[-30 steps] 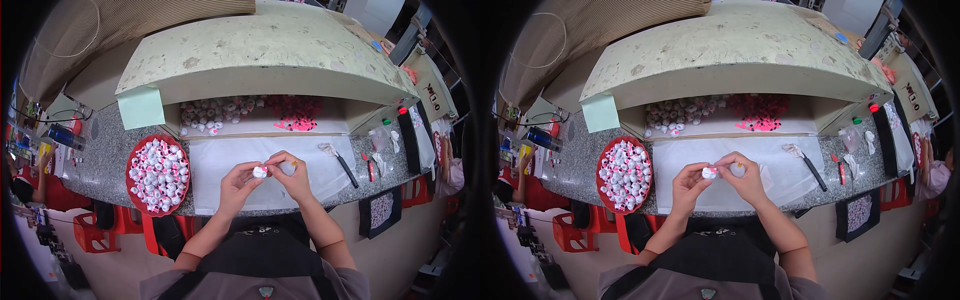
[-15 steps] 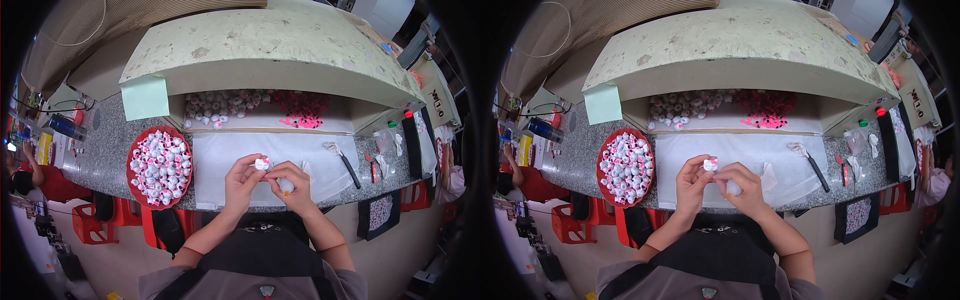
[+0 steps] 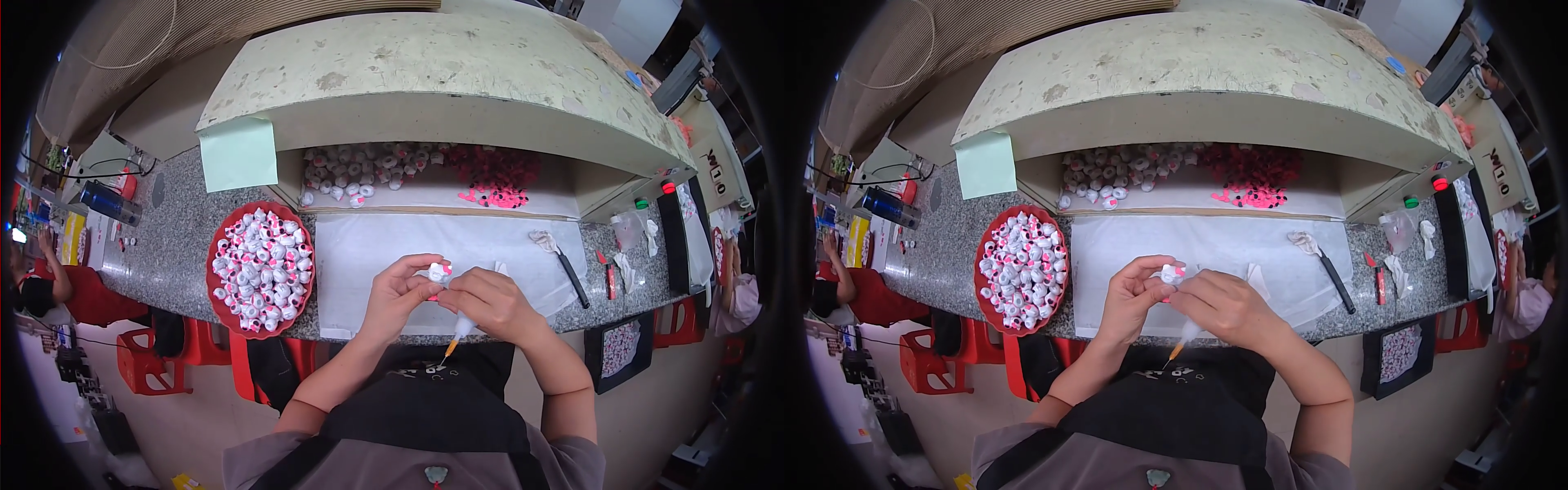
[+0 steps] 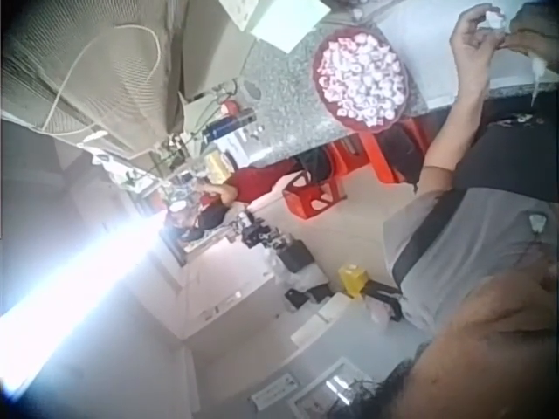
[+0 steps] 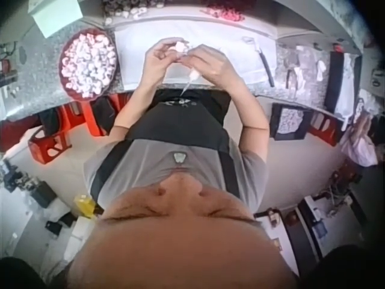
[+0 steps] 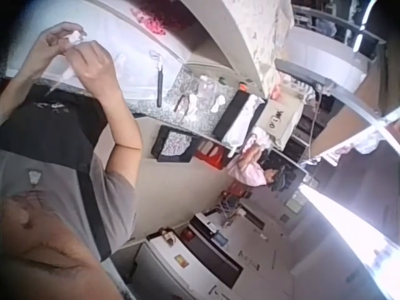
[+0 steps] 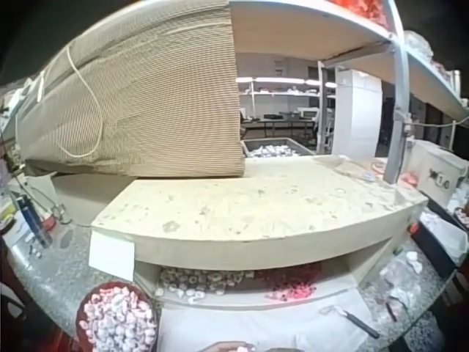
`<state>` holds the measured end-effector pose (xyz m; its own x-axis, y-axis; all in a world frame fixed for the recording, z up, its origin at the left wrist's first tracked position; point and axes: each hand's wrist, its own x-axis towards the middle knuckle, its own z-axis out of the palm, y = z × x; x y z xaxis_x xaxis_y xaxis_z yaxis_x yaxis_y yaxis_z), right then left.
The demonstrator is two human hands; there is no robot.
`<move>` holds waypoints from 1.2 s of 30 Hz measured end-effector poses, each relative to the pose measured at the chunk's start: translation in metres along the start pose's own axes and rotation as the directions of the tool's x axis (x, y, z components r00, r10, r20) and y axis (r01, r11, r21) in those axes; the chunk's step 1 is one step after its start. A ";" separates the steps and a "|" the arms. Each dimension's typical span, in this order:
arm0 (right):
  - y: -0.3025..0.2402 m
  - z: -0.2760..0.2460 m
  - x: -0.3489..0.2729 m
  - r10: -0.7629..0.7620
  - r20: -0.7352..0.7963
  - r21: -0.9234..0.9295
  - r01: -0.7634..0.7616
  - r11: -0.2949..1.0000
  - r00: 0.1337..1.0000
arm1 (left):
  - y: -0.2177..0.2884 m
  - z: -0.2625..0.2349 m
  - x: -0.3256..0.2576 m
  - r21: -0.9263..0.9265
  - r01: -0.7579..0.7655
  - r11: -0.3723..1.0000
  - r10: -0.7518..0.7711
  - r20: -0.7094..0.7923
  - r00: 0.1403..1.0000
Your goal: Assembling small white containers by applying a substance from a squeeze bottle to the caps.
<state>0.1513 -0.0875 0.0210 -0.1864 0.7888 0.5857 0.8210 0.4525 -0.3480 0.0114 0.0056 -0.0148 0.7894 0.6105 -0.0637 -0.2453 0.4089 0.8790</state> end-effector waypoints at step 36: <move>-0.026 0.021 -0.010 0.749 0.126 0.905 -0.384 0.181 0.650 | 0.004 0.001 -0.016 0.137 -0.264 0.955 0.245 0.144 0.959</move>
<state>0.1204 -0.0980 0.0089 0.4258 0.9044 0.0275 -0.2686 0.1554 -0.9506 -0.0015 -0.0036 -0.0100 0.7780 0.5877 0.2221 -0.3655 0.1360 0.9208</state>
